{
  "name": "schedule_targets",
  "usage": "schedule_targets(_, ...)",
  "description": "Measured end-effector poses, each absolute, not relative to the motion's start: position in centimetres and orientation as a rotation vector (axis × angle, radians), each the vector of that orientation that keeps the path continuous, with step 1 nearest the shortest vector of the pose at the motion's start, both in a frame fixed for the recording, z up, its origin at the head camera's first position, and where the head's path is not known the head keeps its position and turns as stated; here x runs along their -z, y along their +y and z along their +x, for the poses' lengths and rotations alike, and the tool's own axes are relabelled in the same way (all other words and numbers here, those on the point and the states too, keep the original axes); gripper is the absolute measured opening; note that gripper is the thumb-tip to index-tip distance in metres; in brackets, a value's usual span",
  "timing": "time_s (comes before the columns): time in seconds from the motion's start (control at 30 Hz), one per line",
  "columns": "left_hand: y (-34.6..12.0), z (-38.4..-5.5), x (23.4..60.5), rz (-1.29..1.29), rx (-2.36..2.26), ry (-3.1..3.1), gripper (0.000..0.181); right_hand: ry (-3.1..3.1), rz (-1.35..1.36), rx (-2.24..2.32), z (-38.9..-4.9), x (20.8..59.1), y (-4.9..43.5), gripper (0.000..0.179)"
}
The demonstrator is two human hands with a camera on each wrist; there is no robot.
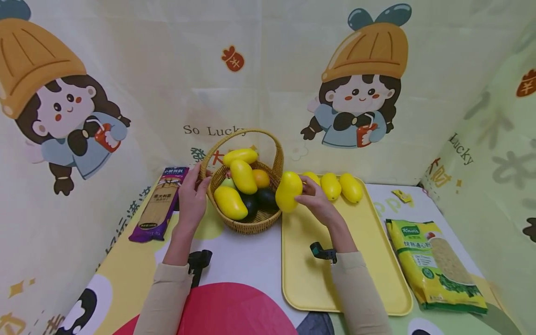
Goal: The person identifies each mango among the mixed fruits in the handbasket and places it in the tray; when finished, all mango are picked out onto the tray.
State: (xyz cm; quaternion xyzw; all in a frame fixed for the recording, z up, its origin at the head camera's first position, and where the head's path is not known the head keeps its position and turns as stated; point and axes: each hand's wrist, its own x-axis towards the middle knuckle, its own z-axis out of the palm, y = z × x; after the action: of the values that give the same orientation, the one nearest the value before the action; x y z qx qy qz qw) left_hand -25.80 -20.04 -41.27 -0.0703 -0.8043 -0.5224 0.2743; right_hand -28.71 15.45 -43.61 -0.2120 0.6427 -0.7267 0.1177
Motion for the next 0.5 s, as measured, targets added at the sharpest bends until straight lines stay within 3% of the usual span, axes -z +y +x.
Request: schedule_targets(0.5, -19.9, -25.7, 41.1, -0.205, 1.422, -2.140, 0.049, 2.225, -0.384, 1.733, -27.2, 46.0, 18.7, 0.064)
